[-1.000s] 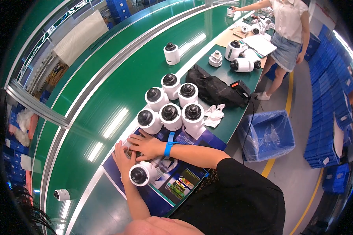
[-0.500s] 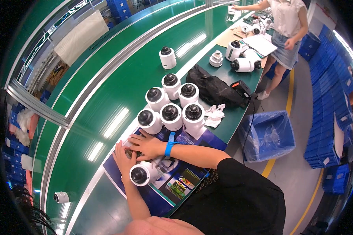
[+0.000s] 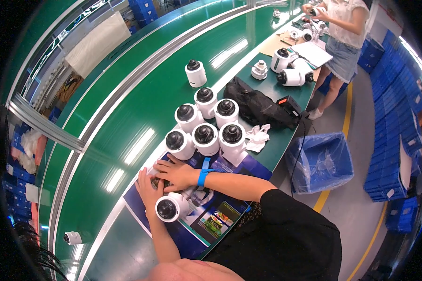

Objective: Assembling and organizing security camera components on a factory production line.

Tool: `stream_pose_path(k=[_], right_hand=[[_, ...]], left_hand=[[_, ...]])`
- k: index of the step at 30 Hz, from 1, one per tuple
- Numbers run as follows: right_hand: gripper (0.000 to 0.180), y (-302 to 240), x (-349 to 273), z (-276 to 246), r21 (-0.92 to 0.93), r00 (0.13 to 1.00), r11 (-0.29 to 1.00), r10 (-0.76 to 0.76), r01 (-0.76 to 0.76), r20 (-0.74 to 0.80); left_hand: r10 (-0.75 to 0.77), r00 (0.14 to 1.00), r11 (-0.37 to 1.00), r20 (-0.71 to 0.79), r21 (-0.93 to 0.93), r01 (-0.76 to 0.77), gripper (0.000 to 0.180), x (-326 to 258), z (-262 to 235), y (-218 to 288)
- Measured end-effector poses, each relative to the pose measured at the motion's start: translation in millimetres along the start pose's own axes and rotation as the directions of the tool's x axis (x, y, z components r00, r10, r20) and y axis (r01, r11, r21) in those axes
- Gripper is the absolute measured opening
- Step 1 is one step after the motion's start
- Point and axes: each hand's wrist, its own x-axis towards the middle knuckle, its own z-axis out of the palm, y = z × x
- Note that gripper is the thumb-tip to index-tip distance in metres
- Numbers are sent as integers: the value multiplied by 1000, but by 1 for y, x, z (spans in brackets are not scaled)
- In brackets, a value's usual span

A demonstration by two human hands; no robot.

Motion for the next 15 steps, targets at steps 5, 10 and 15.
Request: stream_pose_path(k=[5,10,15], right_hand=[[64,0,0,1,1,1000,1000,0,0,-9],[65,1,-1,2,-1,1000,1000,-6,6,-27],[65,1,-1,3,-2,1000,1000,-4,4,-28]], left_hand=[[-2,1000,1000,3,4,2,32,0,-1,2],[-2,1000,1000,12,10,2,32,0,-1,1],[-6,1000,1000,15,10,6,33,0,-1,2]])
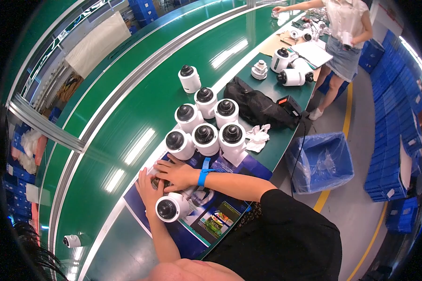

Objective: Assembling and organizing security camera components on a factory production line.

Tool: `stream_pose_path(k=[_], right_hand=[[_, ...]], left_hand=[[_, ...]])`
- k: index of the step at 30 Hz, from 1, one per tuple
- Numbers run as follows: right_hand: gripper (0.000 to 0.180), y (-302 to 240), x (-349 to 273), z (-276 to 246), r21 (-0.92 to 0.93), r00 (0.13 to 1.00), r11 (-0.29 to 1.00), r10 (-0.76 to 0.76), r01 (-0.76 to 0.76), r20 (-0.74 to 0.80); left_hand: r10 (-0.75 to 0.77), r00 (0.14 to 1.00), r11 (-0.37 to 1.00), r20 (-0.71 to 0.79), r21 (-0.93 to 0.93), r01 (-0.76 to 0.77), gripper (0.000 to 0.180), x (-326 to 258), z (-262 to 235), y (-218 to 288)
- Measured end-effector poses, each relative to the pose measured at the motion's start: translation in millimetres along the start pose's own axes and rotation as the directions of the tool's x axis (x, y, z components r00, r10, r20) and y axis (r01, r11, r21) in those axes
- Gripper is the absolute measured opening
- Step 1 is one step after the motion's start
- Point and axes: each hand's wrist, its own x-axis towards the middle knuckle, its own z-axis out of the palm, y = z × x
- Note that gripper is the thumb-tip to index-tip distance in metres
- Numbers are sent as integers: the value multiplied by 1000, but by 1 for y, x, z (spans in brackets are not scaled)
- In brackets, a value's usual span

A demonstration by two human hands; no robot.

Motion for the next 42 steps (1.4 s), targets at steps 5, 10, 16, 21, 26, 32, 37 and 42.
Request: stream_pose_path(k=[5,10,16,21,26,32,37,42], right_hand=[[64,0,0,1,-14,1000,1000,-7,7,-12],[63,0,0,1,-13,1000,1000,-7,7,-12],[64,1,0,1,-21,1000,1000,1,-1,3],[65,-1,1,0,-17,1000,1000,2,-2,12],[67,-1,1,-2,-23,1000,1000,7,-7,23],[69,0,1,-2,-14,1000,1000,9,-9,22],[70,0,1,-1,-16,1000,1000,10,-9,24],[73,0,0,-1,-27,999,999,18,-17,39]], left_hand=[[3,1000,1000,-5,-5,-3,33,0,0,0],[-3,1000,1000,-4,-12,3,32,0,-1,0],[-1,1000,1000,-3,-2,1,32,0,1,0],[-2,1000,1000,-3,12,2,35,-1,0,-1],[0,1000,1000,0,21,0,38,0,-1,0],[2,1000,1000,-1,12,-2,37,0,-1,1],[1,1000,1000,-2,16,-1,38,0,-1,2],[4,1000,1000,-2,20,-4,42,-1,-1,1]])
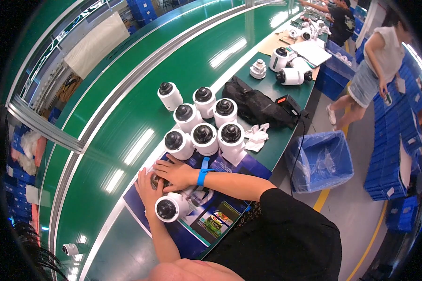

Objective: Assembling and organizing security camera components on a factory production line.

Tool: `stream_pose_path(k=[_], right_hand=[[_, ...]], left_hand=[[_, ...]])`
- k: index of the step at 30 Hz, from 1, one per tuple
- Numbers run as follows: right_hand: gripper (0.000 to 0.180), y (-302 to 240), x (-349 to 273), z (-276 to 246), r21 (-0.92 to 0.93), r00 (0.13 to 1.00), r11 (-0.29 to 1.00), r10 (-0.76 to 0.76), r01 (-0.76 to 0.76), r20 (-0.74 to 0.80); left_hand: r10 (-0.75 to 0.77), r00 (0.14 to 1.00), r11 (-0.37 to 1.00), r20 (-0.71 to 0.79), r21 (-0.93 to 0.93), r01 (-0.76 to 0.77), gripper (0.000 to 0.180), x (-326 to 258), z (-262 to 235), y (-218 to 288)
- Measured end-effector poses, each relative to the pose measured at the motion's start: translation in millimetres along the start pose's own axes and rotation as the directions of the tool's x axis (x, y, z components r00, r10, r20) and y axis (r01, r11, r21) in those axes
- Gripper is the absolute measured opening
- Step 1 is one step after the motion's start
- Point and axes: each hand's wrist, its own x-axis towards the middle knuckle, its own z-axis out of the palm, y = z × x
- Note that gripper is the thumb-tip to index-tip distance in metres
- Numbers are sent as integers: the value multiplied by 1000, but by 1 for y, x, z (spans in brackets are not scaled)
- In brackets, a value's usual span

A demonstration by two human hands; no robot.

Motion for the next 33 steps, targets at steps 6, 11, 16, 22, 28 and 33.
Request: stream_pose_path(k=[6,11,16,22,28,33], right_hand=[[77,-3,1,-3,23,1000,1000,9,-9,15],[76,1,1,3,40,1000,999,2,-1,-27],[76,0,4,3,56,1000,998,8,-7,-10],[81,7,-3,3,86,999,996,22,-19,-37],[79,0,-4,2,90,997,996,-9,16,-83],[77,-1,2,2,154,995,987,-32,46,-97]], left_hand=[[-11,1000,1000,-7,-4,11,47,-2,-1,0],[-9,1000,1000,7,8,9,46,1,-2,2],[-7,1000,1000,6,23,7,45,1,-3,-1],[42,999,998,16,35,-43,46,5,4,-1],[33,999,999,22,37,-34,46,1,1,-2],[84,996,994,-24,77,-82,48,-1,9,-18]])
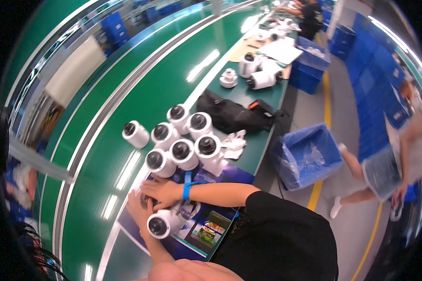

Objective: Assembling and organizing security camera components on a factory production line.

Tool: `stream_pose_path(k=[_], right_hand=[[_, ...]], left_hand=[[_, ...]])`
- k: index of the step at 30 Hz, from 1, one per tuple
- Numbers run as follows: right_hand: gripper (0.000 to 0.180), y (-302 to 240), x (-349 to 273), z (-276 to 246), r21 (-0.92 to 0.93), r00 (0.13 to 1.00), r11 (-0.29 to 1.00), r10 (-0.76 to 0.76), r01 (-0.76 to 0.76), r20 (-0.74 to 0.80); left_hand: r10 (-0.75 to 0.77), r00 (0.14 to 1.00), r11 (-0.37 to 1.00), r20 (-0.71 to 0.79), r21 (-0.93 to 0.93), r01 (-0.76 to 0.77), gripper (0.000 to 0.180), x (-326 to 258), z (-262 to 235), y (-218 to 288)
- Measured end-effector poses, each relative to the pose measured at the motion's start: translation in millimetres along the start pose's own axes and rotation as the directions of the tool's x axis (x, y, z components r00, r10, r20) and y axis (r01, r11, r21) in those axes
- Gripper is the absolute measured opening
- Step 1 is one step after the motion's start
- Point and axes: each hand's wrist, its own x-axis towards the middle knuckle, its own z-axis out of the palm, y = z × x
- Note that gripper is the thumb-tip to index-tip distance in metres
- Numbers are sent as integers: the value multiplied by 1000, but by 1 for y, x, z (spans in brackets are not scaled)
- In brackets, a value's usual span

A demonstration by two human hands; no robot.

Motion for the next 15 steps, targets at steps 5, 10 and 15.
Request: stream_pose_path(k=[5,10,15], right_hand=[[56,-8,21,-12,256,999,967,-32,19,44],[67,-9,21,-21,111,986,993,29,-48,165],[78,-8,8,-3,-134,979,990,72,-46,191]], left_hand=[[-17,999,998,-51,-58,14,43,0,-1,1],[46,985,992,-169,-106,-65,48,6,0,16],[-64,980,994,-186,-95,47,49,-14,7,12]])
